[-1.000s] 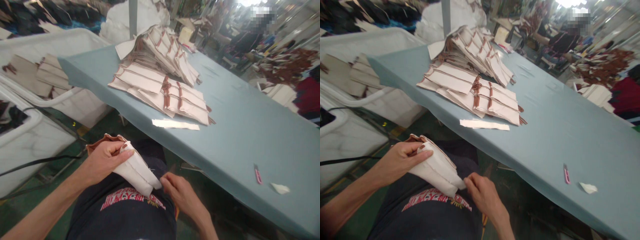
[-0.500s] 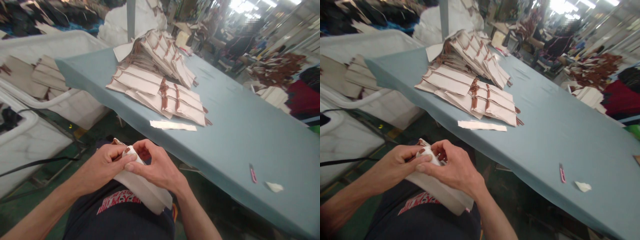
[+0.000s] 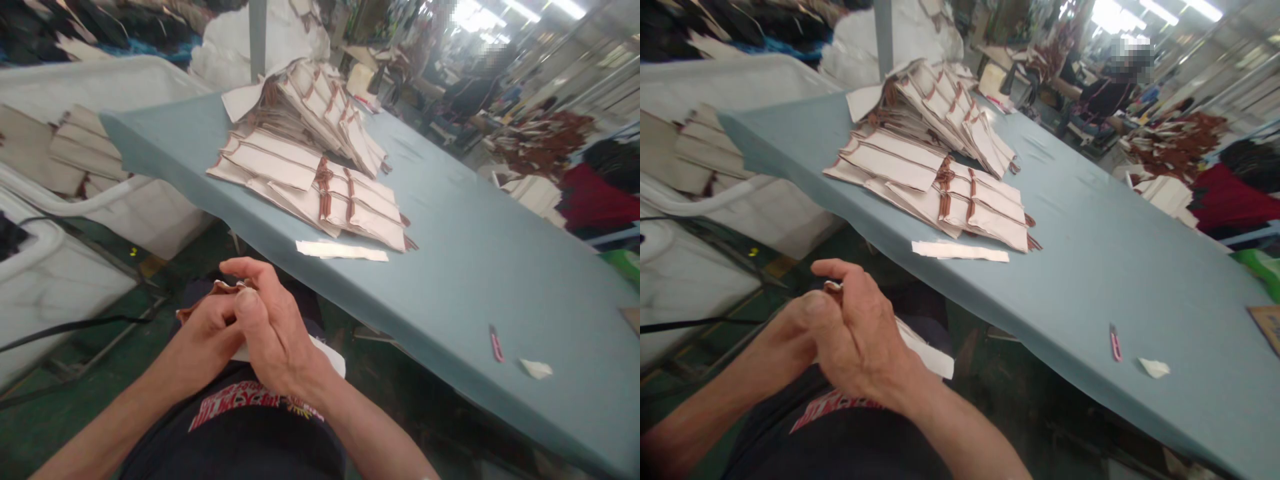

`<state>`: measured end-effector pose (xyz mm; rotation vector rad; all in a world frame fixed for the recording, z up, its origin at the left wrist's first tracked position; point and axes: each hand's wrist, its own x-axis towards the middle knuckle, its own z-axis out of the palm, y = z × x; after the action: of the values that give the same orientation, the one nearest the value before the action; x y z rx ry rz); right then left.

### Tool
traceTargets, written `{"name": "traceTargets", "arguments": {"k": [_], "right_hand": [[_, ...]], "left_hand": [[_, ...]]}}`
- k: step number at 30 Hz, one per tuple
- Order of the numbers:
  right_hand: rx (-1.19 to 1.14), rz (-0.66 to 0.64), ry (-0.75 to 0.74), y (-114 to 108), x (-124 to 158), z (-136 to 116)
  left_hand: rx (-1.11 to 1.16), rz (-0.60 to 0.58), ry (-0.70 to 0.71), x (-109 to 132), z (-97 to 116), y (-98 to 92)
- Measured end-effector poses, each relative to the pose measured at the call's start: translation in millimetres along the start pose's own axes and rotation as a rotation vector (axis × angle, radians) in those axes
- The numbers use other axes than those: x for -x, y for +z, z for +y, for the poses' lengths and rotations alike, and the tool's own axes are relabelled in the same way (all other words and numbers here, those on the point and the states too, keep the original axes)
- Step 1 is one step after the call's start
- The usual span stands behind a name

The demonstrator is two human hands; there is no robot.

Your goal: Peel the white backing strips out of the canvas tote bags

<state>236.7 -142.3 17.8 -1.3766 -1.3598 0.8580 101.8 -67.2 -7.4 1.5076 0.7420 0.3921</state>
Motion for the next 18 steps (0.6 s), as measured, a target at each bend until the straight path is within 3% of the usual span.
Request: {"name": "traceTargets", "arguments": {"k": [4, 6, 12, 18], "right_hand": [[0.037, -0.024, 0.057, 10.0, 11.7, 29.3], [0.066, -0.056, 0.066, 9.2, 22.6, 36.1], [0.13, -0.132, -0.019, -6.6, 35.3, 36.9], [0.027, -0.036, -0.119, -28.8, 14.3, 31.6]], "left_hand": [[-0.125, 0.077, -0.001, 11.9, -7.6, -4.2], [-0.143, 0.048, 0.012, 15.9, -13.7, -5.5], [-0.168, -0.09, 0.021, 15.2, -11.6, -7.0], [-0.337, -0.125, 0.065, 10.5, 6.4, -15.5]]}}
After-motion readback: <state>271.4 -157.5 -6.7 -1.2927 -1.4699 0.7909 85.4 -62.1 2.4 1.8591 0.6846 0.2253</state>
